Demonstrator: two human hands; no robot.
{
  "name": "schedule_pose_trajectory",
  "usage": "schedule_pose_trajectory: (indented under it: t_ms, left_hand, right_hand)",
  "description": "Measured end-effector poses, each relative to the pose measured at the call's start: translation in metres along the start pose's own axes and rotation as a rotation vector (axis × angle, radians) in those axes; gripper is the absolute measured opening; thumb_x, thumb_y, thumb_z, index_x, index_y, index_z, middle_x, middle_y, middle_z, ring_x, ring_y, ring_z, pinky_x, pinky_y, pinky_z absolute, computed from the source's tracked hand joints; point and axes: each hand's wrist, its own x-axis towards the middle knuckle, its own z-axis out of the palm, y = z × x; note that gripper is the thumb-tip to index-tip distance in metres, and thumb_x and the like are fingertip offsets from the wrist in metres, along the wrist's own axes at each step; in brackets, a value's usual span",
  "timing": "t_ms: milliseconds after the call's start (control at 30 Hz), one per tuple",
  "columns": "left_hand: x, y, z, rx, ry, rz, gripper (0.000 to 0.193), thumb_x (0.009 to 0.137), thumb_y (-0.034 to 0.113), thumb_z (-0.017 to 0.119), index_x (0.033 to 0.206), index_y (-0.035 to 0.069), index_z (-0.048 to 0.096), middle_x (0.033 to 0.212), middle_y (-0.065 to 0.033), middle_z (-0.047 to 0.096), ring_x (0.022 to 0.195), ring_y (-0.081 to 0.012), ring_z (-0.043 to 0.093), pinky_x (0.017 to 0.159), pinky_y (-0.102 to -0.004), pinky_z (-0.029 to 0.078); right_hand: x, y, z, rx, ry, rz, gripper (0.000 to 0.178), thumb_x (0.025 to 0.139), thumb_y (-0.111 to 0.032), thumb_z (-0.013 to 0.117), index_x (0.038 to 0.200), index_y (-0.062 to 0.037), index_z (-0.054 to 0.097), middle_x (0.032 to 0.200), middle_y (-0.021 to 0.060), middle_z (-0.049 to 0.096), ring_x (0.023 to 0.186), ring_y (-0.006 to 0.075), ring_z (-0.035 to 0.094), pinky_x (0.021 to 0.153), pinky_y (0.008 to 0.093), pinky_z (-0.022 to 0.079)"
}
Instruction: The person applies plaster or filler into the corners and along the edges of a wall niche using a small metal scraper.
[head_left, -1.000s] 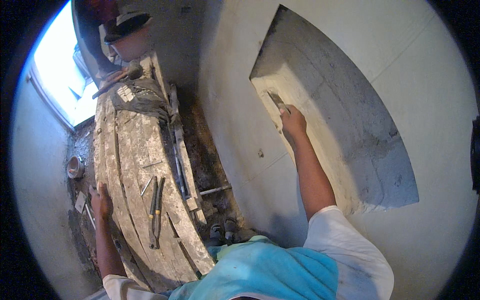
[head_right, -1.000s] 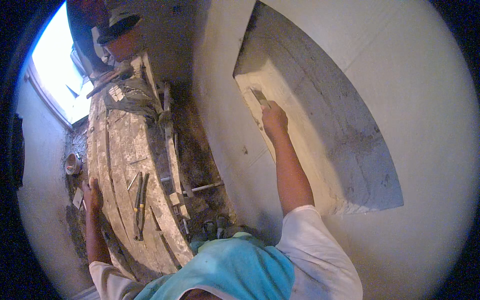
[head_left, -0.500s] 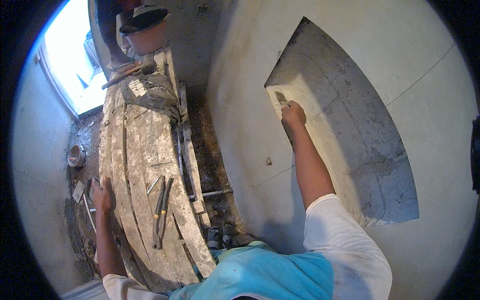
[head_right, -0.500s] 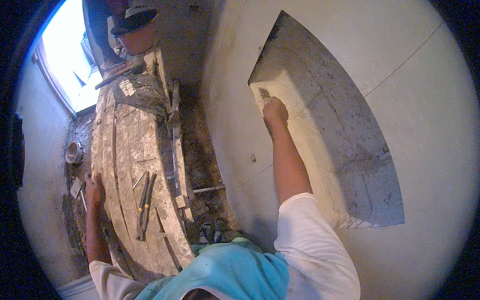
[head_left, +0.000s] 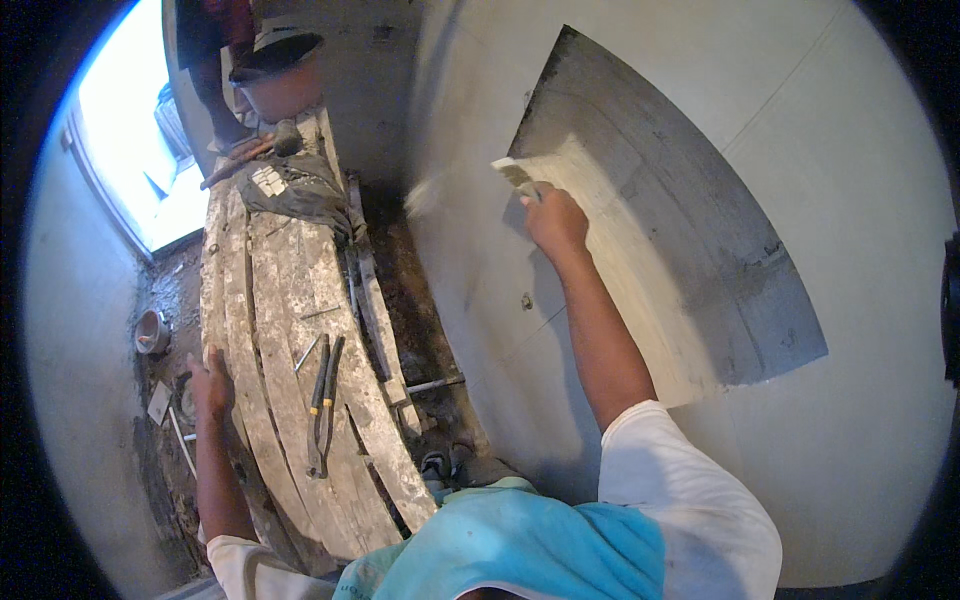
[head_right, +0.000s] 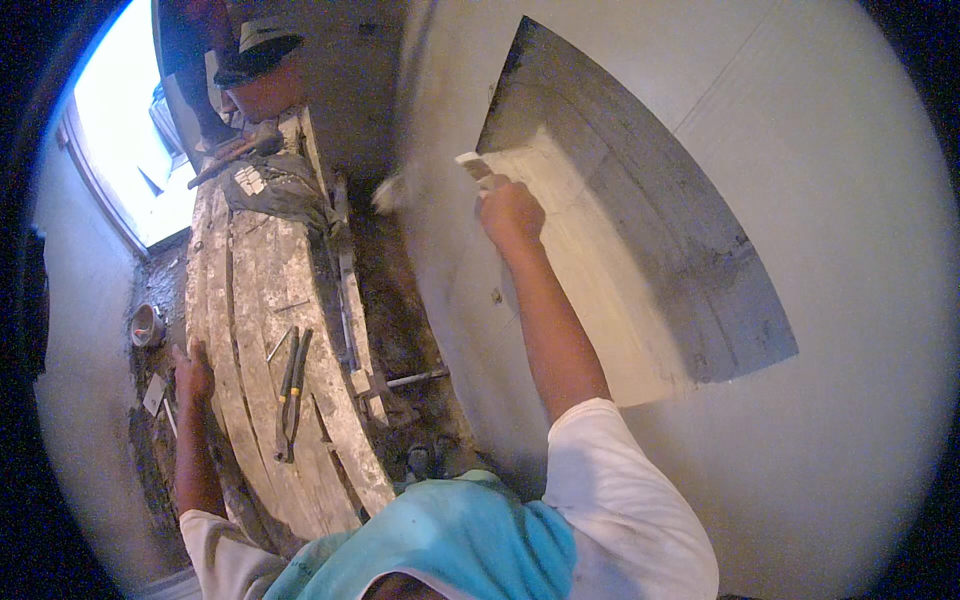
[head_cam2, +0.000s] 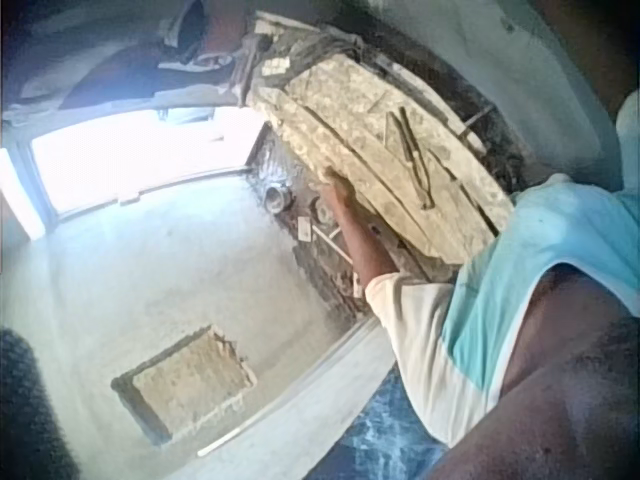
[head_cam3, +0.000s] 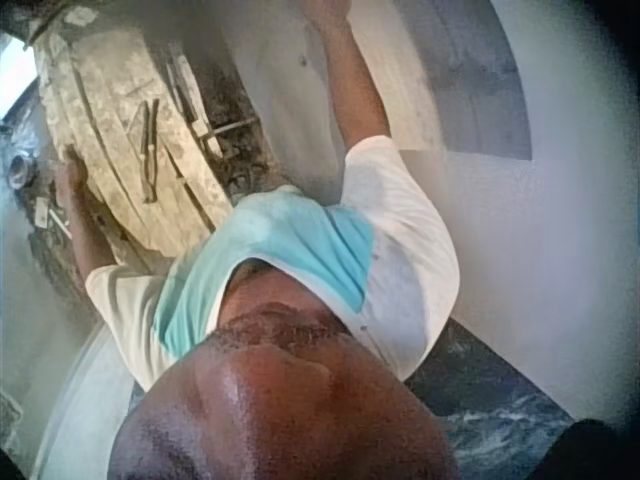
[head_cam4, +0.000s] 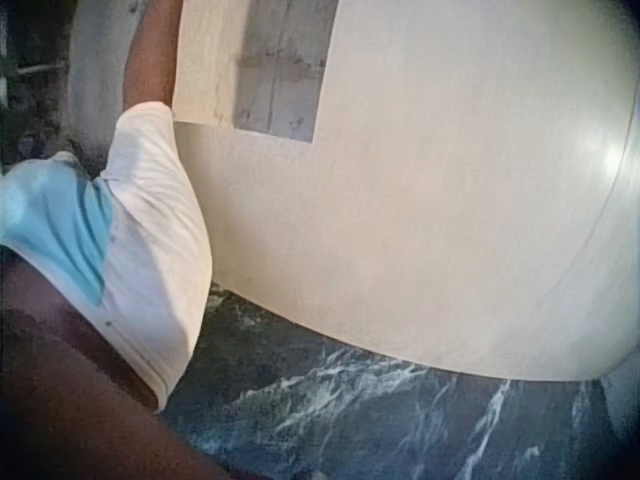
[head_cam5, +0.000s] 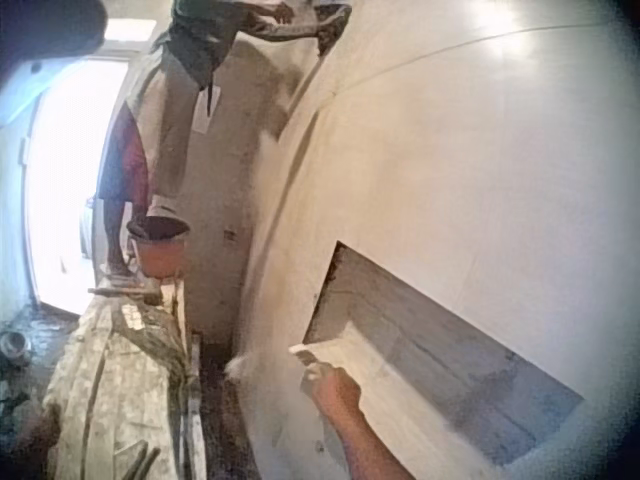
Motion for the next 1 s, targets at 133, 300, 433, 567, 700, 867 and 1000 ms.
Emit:
schedule_pose_trajectory:
  t_ms: [133,300,433,567,700,867,1000]
  left_hand:
    - [0.005,-0.011,0.004,0.013,0.051,0.025,0.083,0.086,0.056,0.036,0.134,-0.01,0.016,0.125,-0.0369,0.037,0.118,-0.0446,0.038,0.099,-0.0411,0.031]
    - [0.005,-0.007,0.003,-0.04,0.002,0.029,0.084,0.086,0.056,0.037,0.134,-0.01,0.016,0.125,-0.037,0.036,0.119,-0.0439,0.038,0.098,-0.0408,0.031]
    - [0.007,-0.007,0.001,-0.051,-0.033,0.017,0.085,0.085,0.057,0.038,0.134,-0.009,0.015,0.125,-0.0362,0.037,0.118,-0.0429,0.039,0.097,-0.0402,0.032]
    - [0.02,-0.031,0.012,-0.137,0.042,0.054,0.086,0.085,0.058,0.039,0.135,-0.008,0.015,0.125,-0.0348,0.039,0.117,-0.0422,0.041,0.096,-0.0403,0.032]
    - [0.006,-0.003,0.002,-0.068,-0.02,-0.013,0.086,0.085,0.057,0.039,0.134,-0.009,0.016,0.126,-0.0343,0.038,0.118,-0.0423,0.04,0.097,-0.0405,0.032]
    - [0.015,-0.017,0.008,0.004,-0.002,-0.025,0.086,0.085,0.057,0.039,0.133,-0.011,0.016,0.129,-0.0342,0.034,0.121,-0.0415,0.036,0.099,-0.0395,0.029]
    - [0.017,-0.018,0.009,-0.045,-0.036,-0.022,0.086,0.085,0.057,0.038,0.133,-0.011,0.016,0.131,-0.0339,0.031,0.124,-0.0407,0.032,0.102,-0.0387,0.026]
  right_hand:
    - [-0.028,0.034,-0.034,0.006,-0.057,0.239,0.037,0.08,-0.034,0.058,0.109,-0.0114,0.059,0.102,0.0164,0.061,0.096,0.032,0.058,0.081,0.0412,0.044]
    - [-0.054,0.102,-0.035,-0.021,-0.045,0.318,0.031,0.078,-0.033,0.057,0.099,-0.0102,0.061,0.097,0.0164,0.062,0.092,0.0334,0.059,0.077,0.0421,0.045]
    - [-0.052,0.118,-0.009,0.094,0.033,0.327,0.027,0.078,-0.03,0.056,0.094,-0.0093,0.062,0.094,0.0177,0.062,0.09,0.0348,0.059,0.076,0.0432,0.045]
    - [-0.021,0.111,0.014,0.067,0.033,0.251,0.028,0.077,-0.028,0.056,0.097,-0.0094,0.062,0.093,0.0171,0.063,0.089,0.0337,0.059,0.076,0.0418,0.045]
    - [0.018,0.106,0.02,0.009,-0.013,0.243,0.031,0.078,-0.03,0.058,0.101,-0.0104,0.063,0.096,0.015,0.063,0.091,0.0306,0.06,0.078,0.0393,0.045]
    - [0.05,0.099,0.036,0.007,0.014,0.178,0.024,0.079,-0.025,0.053,0.094,-0.008,0.062,0.09,0.0184,0.063,0.088,0.0358,0.059,0.075,0.0438,0.045]
    - [0.047,0.101,0.046,-0.007,0.032,0.165,0.025,0.079,-0.026,0.053,0.094,-0.007,0.061,0.089,0.0192,0.062,0.089,0.0356,0.059,0.077,0.0442,0.045]
